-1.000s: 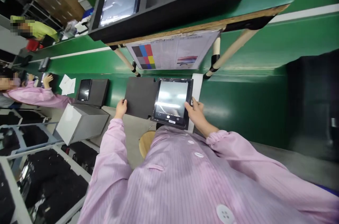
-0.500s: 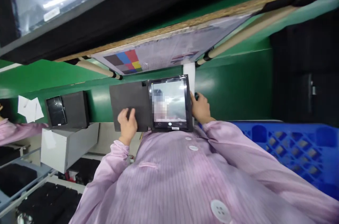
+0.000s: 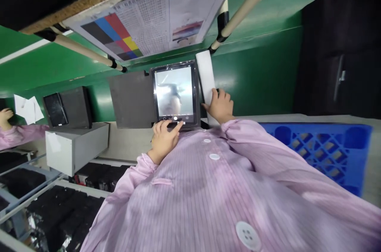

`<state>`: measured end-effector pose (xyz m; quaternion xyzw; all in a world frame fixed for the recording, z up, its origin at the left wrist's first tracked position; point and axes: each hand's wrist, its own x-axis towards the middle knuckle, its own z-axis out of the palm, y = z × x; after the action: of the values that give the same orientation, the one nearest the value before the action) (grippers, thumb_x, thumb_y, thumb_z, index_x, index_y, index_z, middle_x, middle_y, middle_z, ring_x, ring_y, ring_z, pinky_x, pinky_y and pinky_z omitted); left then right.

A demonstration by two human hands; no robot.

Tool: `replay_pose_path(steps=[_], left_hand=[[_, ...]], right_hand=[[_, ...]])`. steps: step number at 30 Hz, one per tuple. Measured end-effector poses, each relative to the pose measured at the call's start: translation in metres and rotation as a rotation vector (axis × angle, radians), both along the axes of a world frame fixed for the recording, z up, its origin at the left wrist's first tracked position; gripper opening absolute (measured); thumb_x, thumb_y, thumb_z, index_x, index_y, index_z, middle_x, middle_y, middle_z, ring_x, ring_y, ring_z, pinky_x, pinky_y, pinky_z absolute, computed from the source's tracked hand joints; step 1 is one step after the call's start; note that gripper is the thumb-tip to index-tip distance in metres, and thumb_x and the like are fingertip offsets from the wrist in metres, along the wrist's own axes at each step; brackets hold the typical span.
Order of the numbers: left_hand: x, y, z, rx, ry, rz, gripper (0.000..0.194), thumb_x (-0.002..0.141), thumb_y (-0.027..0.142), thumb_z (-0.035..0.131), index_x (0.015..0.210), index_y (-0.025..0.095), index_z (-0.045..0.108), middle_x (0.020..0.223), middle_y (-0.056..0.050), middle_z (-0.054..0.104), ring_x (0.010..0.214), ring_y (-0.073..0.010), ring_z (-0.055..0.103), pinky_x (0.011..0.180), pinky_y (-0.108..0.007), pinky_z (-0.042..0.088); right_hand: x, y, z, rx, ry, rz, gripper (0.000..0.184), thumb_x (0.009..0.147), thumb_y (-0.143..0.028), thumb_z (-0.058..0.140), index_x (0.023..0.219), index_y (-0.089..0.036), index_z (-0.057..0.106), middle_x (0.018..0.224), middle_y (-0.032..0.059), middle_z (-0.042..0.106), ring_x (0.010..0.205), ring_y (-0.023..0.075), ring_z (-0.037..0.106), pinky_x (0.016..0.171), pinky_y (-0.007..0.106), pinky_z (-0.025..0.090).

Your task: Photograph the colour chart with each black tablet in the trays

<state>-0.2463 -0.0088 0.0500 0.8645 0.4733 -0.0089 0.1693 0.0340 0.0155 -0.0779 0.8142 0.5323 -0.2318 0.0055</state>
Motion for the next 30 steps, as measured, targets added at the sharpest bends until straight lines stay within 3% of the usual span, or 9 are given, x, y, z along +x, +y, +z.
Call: replay_pose_path(steps=[3, 7, 10, 13, 18, 22, 30], left_hand=[[0.002, -0.001, 0.003, 0.021, 0.046, 0.030, 0.048, 0.096, 0.033, 0.055, 0.143, 0.041, 0.056, 0.133, -0.012, 0.048, 0.124, -0.0312, 0.041, 0.107, -0.052, 0.039], [0.005, 0.000, 0.004, 0.033, 0.112, 0.109, 0.048, 0.095, 0.034, 0.057, 0.142, 0.040, 0.057, 0.134, -0.013, 0.048, 0.124, -0.0330, 0.041, 0.105, -0.053, 0.039], [0.004, 0.001, 0.002, 0.029, 0.116, 0.129, 0.048, 0.095, 0.035, 0.057, 0.143, 0.041, 0.056, 0.136, -0.013, 0.048, 0.125, -0.0335, 0.040, 0.105, -0.054, 0.038], [0.003, 0.001, 0.001, 0.047, 0.094, 0.157, 0.046, 0.096, 0.036, 0.056, 0.142, 0.040, 0.057, 0.135, -0.013, 0.048, 0.124, -0.0335, 0.040, 0.106, -0.054, 0.037], [0.002, -0.001, -0.002, 0.068, 0.091, 0.161, 0.045, 0.097, 0.039, 0.054, 0.142, 0.041, 0.057, 0.134, -0.012, 0.048, 0.124, -0.0324, 0.041, 0.107, -0.053, 0.036], [0.002, -0.003, -0.004, 0.079, 0.076, 0.168, 0.044, 0.097, 0.039, 0.054, 0.141, 0.041, 0.058, 0.132, -0.012, 0.049, 0.124, -0.0324, 0.041, 0.107, -0.052, 0.036], [0.011, -0.008, -0.003, 0.095, 0.073, 0.215, 0.047, 0.097, 0.043, 0.052, 0.144, 0.039, 0.056, 0.130, -0.013, 0.050, 0.122, -0.0328, 0.042, 0.108, -0.054, 0.034]], right_hand=[[0.012, -0.008, 0.003, 0.028, 0.013, 0.022, 0.071, 0.088, -0.034, 0.056, 0.152, -0.009, 0.036, 0.133, 0.0258, 0.044, 0.116, 0.0359, 0.044, 0.093, 0.048, 0.043], [0.039, -0.051, 0.040, 0.129, 0.012, 0.102, 0.066, 0.089, -0.037, 0.052, 0.146, -0.004, 0.045, 0.129, 0.0259, 0.042, 0.118, 0.0317, 0.042, 0.101, 0.042, 0.040], [0.046, -0.075, 0.077, 0.187, 0.019, 0.251, 0.050, 0.089, -0.040, 0.053, 0.134, -0.019, 0.063, 0.127, 0.0179, 0.047, 0.112, 0.0271, 0.046, 0.098, 0.040, 0.039], [0.049, -0.073, 0.098, 0.221, -0.025, 0.330, 0.047, 0.091, -0.038, 0.050, 0.135, -0.030, 0.065, 0.124, 0.0166, 0.050, 0.104, 0.0272, 0.047, 0.088, 0.042, 0.038], [0.083, -0.045, 0.100, 0.248, -0.079, 0.403, 0.040, 0.090, -0.029, 0.052, 0.125, -0.034, 0.072, 0.127, 0.0164, 0.055, 0.104, 0.0279, 0.046, 0.081, 0.041, 0.032], [0.110, -0.045, 0.100, 0.234, -0.141, 0.465, 0.039, 0.090, -0.030, 0.053, 0.123, -0.038, 0.071, 0.126, 0.0137, 0.057, 0.099, 0.0251, 0.045, 0.077, 0.039, 0.029], [0.094, -0.073, 0.121, 0.350, -0.189, 0.418, 0.037, 0.093, -0.030, 0.050, 0.122, -0.035, 0.073, 0.121, 0.0150, 0.059, 0.099, 0.0266, 0.046, 0.074, 0.038, 0.027]])
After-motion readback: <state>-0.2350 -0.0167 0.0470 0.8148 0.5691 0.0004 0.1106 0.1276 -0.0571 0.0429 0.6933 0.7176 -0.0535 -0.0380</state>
